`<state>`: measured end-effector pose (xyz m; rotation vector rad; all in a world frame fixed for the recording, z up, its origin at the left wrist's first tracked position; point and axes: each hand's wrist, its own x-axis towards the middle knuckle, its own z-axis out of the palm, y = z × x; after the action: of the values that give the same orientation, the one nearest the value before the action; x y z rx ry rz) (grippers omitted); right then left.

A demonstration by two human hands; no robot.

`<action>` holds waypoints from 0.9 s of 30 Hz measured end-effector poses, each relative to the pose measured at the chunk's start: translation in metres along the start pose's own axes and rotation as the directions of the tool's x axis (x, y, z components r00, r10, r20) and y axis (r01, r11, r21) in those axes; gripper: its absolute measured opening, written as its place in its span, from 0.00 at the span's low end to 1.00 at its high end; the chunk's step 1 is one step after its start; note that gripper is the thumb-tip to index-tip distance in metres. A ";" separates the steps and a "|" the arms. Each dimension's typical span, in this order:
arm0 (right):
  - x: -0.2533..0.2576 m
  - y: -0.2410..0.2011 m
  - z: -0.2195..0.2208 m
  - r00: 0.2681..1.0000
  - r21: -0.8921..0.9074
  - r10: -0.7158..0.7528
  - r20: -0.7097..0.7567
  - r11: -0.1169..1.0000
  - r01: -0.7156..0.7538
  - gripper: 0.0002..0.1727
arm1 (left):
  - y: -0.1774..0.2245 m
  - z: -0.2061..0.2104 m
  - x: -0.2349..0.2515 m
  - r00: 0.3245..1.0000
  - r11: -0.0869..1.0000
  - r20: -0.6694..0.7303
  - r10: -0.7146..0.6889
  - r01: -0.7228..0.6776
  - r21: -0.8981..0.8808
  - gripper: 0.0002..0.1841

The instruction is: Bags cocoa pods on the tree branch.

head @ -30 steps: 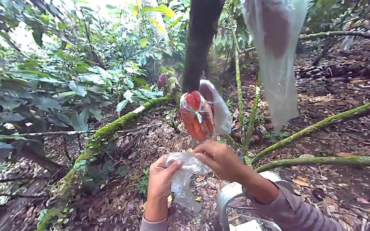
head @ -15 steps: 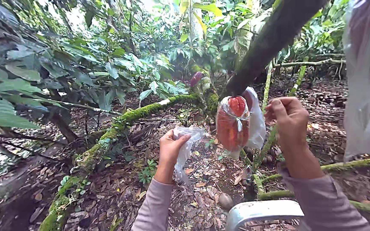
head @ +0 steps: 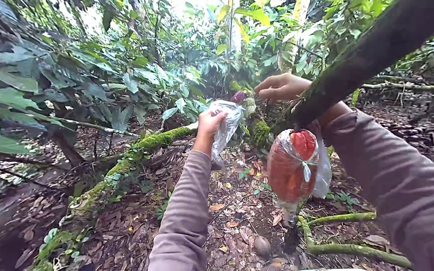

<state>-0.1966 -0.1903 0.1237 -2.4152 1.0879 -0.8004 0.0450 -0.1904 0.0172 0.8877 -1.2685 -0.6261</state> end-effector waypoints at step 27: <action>0.112 0.061 0.041 0.884 -0.365 -0.251 0.395 0.840 0.401 0.10 | -0.069 0.012 0.084 0.996 0.992 -0.047 -0.076 0.080 0.098 0.24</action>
<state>-0.1443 -0.3106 0.0974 -3.0351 0.7824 -0.2192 0.0558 -0.2988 0.0044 1.0325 -1.2397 -0.6062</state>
